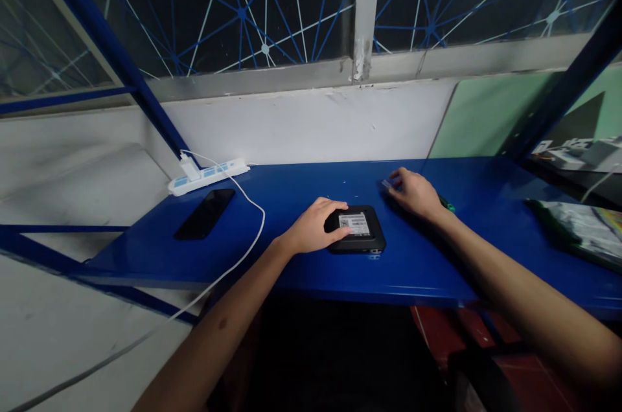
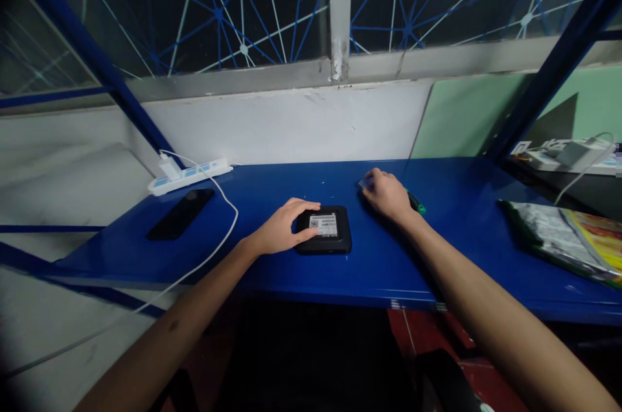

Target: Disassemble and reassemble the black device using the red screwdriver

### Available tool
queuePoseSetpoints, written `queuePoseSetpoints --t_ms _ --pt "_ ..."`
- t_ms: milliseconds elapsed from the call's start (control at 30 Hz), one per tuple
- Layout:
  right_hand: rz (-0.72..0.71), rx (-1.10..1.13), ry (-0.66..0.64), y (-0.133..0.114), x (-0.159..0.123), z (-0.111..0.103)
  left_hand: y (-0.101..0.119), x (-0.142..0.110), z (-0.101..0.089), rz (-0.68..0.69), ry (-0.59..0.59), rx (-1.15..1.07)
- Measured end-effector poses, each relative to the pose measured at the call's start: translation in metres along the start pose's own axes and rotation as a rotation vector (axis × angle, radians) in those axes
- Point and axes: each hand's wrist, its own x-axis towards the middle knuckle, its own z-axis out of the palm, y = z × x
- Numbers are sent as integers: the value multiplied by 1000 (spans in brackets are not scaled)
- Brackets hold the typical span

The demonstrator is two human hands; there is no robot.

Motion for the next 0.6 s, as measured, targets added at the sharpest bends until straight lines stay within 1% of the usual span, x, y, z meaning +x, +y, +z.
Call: queuePoseSetpoints --t_ms 67,133,200,267,333,400,467,533,600 --pt "-38 164 140 -5 1 -5 -1 1 -1 10 86 20" --pt "-47 291 298 -11 1 -11 -2 3 -4 -6 246 39" --pt "-46 375 403 -16 0 -14 -5 5 -7 -45 422 57" --pt "-48 425 422 -19 -3 -13 -8 6 -9 -77 549 78" --pt "-41 451 380 -20 -4 -8 -11 6 -10 -77 612 84" --pt "-23 465 328 -19 -5 -3 -12 7 -8 -51 628 76" --pt "-11 483 291 -19 -5 2 -12 6 -4 -8 597 81" --pt "-18 493 271 -18 -5 5 -9 5 -1 36 510 112" --pt "-31 502 259 -18 -5 6 -5 3 2 76 380 146"
